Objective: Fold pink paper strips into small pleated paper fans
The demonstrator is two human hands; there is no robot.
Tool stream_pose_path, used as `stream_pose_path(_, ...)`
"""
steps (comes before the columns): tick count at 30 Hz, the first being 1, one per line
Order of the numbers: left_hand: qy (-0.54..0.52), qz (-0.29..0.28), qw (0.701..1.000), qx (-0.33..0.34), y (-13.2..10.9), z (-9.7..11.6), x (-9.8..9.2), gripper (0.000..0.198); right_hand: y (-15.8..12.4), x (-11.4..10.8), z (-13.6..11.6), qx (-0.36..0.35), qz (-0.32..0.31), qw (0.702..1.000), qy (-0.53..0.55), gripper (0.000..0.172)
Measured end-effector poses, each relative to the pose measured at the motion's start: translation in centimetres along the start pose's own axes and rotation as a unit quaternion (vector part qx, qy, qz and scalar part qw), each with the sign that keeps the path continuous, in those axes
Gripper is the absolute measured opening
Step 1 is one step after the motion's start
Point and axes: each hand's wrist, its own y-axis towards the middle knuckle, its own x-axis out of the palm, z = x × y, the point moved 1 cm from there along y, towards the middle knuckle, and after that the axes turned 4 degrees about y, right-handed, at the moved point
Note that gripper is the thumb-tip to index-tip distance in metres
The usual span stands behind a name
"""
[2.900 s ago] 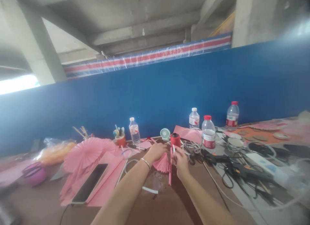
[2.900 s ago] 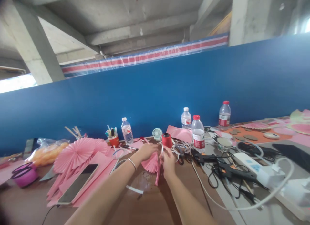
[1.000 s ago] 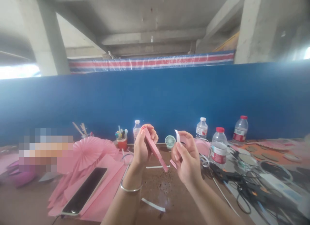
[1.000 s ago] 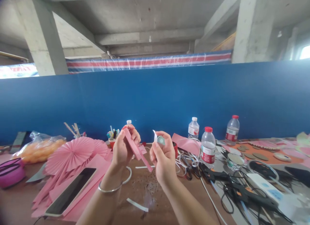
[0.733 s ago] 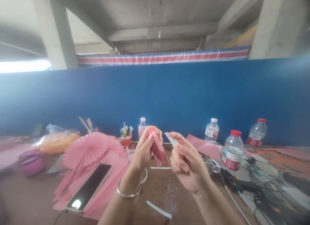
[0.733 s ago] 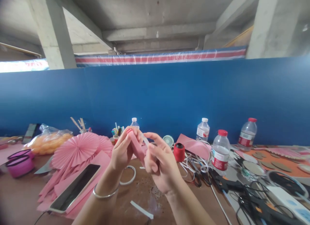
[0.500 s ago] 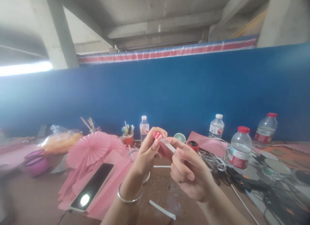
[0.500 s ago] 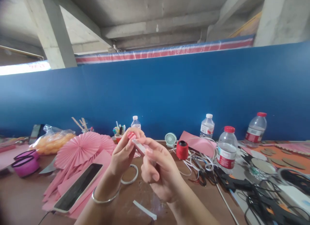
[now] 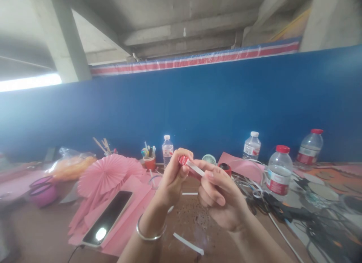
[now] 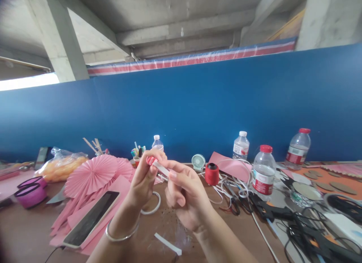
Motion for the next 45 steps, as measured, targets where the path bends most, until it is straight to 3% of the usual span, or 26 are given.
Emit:
stream_pose_path(8,0.091,-0.023,0.996,0.012,0.2,0.8,-0.4,0.017,0.2,0.1,0.0,0.003,0.065,0.996,-0.061,0.018)
stream_pose_path(16,0.110,-0.018,0.994,0.015,0.2,0.9,-0.5,0.024,0.2,0.0,0.1,-0.010,0.070,0.994,-0.079,0.017)
stream_pose_path(21,0.177,0.092,0.980,0.007,0.1,0.5,0.2,0.017,0.1,0.2,0.3,0.003,0.058,0.995,-0.081,0.024)
stream_pose_path(25,0.195,0.152,0.969,-0.013,0.0,0.4,0.7,0.023,0.2,0.2,0.5,0.049,0.037,0.993,-0.098,0.033)
stream_pose_path(29,0.221,0.200,0.954,-0.025,0.2,1.0,0.4,0.024,0.5,-0.1,0.5,-0.001,0.076,0.981,-0.176,0.030)
stream_pose_path(32,0.196,0.218,0.956,-0.032,0.3,1.5,0.1,0.025,0.6,-0.3,0.7,-0.035,0.109,0.967,-0.226,0.023)
stream_pose_path(40,0.067,0.224,0.971,-0.040,0.5,1.4,0.6,0.027,0.6,-0.3,1.2,-0.051,0.118,0.959,-0.251,0.024)
stream_pose_path(45,-0.023,0.214,0.973,-0.087,0.5,1.4,0.8,0.025,0.6,-0.4,1.3,-0.064,0.122,0.952,-0.275,0.021)
